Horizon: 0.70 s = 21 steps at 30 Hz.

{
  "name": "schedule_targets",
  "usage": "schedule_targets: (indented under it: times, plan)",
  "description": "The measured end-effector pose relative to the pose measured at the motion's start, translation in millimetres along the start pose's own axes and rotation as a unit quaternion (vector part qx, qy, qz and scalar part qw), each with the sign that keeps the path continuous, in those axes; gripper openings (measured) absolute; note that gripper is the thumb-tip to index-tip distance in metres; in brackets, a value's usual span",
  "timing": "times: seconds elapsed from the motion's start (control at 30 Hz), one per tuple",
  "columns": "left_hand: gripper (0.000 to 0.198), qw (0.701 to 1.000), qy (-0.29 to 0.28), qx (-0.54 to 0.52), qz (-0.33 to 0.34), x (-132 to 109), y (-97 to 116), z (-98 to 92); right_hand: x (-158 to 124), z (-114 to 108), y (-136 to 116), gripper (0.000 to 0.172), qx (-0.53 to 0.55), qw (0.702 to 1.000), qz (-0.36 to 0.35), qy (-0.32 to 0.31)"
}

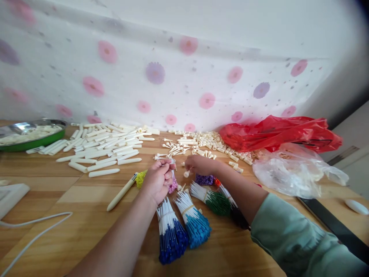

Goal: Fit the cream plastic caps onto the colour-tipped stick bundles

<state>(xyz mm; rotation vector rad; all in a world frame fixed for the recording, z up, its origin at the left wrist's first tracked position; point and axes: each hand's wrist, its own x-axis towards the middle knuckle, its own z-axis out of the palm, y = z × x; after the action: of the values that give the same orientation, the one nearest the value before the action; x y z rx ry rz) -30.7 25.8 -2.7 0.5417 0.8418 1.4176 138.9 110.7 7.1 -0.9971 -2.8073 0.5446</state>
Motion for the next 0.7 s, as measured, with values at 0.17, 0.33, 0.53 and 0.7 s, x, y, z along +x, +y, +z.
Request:
schedule_targets:
  times: [0.17,0.33,0.53,0.7]
  plan:
    - [0.007,0.995,-0.057,0.084,-0.001,-10.1,-13.1,7.9,-20.8,5.0,-21.8,0.012,0.085,0.984,0.055,0.143]
    - [0.020,0.977,-0.072,0.198,0.039,-9.7,-27.9,7.2,-33.5,25.8,-55.5,0.003,0.157,0.947,0.085,0.266]
    - [0.029,0.979,-0.071,0.183,0.051,-8.6,-22.3,6.4,-84.1,23.0,-77.9,0.011,0.030,0.980,0.098,0.171]
    - [0.028,0.980,-0.080,0.182,0.027,-15.6,-23.5,12.8,-124.7,46.6,-112.5,0.018,-0.011,0.991,0.124,0.055]
